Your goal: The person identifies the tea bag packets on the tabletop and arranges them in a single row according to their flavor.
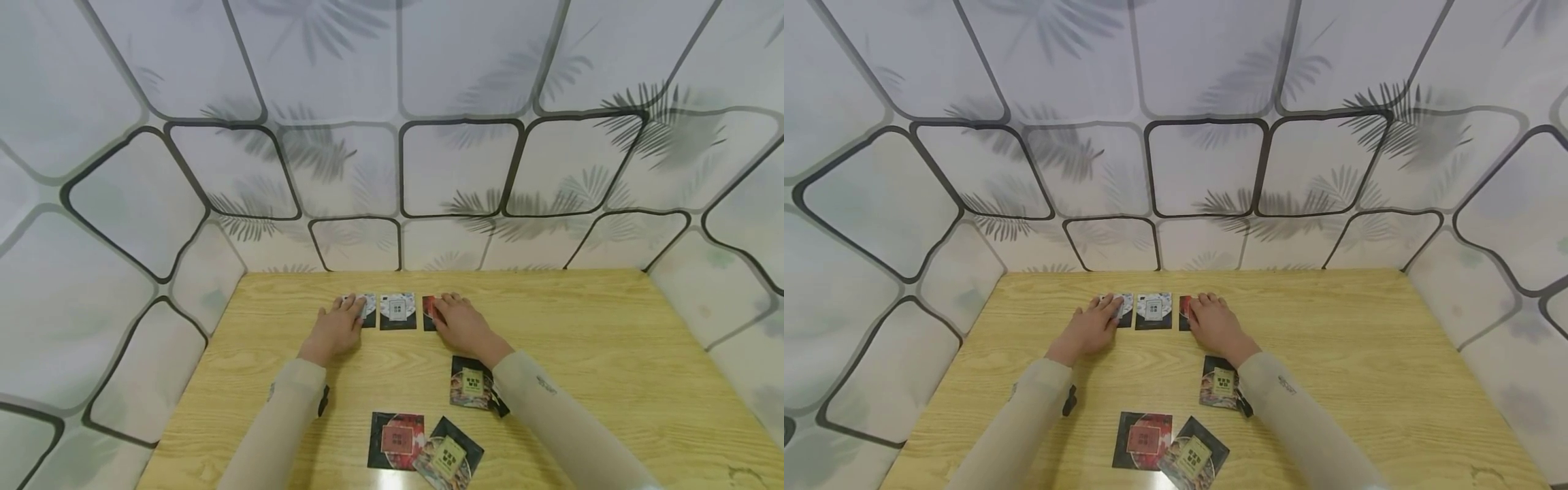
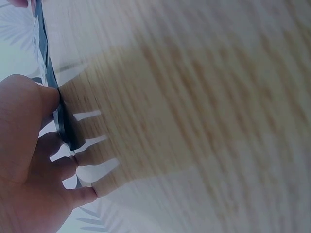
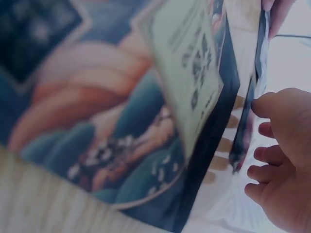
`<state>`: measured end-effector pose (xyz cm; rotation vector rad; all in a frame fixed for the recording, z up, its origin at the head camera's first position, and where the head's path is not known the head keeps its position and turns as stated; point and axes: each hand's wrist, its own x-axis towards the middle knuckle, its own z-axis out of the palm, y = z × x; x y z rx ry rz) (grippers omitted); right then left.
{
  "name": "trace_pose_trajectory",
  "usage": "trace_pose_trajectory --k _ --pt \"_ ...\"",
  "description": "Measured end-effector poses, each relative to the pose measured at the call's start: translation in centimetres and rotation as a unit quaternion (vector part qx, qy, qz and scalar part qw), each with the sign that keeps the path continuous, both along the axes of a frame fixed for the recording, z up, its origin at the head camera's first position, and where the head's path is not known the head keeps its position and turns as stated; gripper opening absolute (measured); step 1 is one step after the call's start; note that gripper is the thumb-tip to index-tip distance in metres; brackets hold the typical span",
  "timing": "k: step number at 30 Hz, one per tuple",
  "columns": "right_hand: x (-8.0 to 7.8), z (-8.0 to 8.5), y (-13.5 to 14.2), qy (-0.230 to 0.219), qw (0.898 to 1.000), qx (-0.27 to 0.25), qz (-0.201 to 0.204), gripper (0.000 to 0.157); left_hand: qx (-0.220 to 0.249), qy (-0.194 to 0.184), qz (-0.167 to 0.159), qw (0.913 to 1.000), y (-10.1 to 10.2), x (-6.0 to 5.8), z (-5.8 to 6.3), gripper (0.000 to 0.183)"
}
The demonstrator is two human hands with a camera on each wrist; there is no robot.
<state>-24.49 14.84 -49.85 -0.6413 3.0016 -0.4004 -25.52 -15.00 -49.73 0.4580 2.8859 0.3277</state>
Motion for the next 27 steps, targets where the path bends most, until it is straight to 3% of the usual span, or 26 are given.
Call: trace_pose_trajectory --k 6,11,18,27 --pt "1.8 1.3 -0.9 0.014 0.999 0.0 0.045 0.048 0.002 0.006 -0.001 1.0 0.0 -0.1 -0.1 0.055" --pt "4.4 2.3 -2.0 0.007 0.995 -0.023 0.093 0.049 0.002 0.003 -0.001 1.0 0.0 0.0 -0.1 0.055" --pt "8.3 2.1 -3.7 0.013 0.986 -0.013 0.166 0.048 -0.002 0.003 0.0 1.0 0.0 -0.1 -0.1 0.055" --pt "12.9 1.5 -4.8 0.007 0.964 0.014 0.264 0.046 -0.006 0.005 0.003 1.0 0.1 0.0 -0.2 0.055"
